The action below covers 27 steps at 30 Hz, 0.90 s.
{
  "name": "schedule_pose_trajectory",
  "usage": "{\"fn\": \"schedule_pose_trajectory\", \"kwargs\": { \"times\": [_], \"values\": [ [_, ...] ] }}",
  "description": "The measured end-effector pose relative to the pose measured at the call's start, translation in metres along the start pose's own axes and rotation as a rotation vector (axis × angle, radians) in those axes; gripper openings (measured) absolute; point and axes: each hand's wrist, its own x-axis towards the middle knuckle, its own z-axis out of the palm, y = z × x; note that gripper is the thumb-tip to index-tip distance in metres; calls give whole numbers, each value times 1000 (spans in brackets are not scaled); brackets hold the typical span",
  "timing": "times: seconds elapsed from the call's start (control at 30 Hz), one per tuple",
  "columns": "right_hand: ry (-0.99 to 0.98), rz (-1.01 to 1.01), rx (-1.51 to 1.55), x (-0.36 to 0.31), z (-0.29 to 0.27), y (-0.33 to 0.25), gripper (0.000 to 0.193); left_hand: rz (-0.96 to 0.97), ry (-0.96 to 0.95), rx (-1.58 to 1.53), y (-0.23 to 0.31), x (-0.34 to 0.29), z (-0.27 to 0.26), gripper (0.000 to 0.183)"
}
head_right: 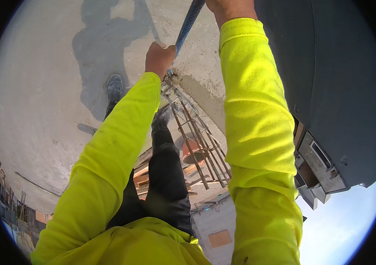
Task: The person uses a hammer and a metal rod to break and chip away at a concrete surface on a construction site. They repeatedly strike the concrete to loosen debris and remove sections of the slab.
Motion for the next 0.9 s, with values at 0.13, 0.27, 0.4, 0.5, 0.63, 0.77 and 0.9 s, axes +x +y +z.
{"fn": "schedule_pose_trajectory", "kwargs": {
  "times": [0.13,0.27,0.4,0.5,0.63,0.77,0.9],
  "values": [
    [-10,61,-170,-38,47,11,15,846,-134,-69,7,21,-25,67],
    [-54,176,-231,-123,77,-9,18,451,-168,-123,11,-1,-63,31],
    [66,-10,143,-249,21,-40,50,540,-141,-173,-43,-68,-117,18],
    [-179,264,154,-362,-52,-37,42,759,-262,-139,-88,-112,-102,12],
    [-191,482,-11,-509,-126,-15,37,1066,-552,19,-93,-155,-76,18],
    [79,733,-85,-642,-149,-20,35,1025,-616,108,-32,-205,-99,18],
    [291,938,-36,-743,-116,-39,39,976,-756,214,7,-272,-111,22]
  ]
}}
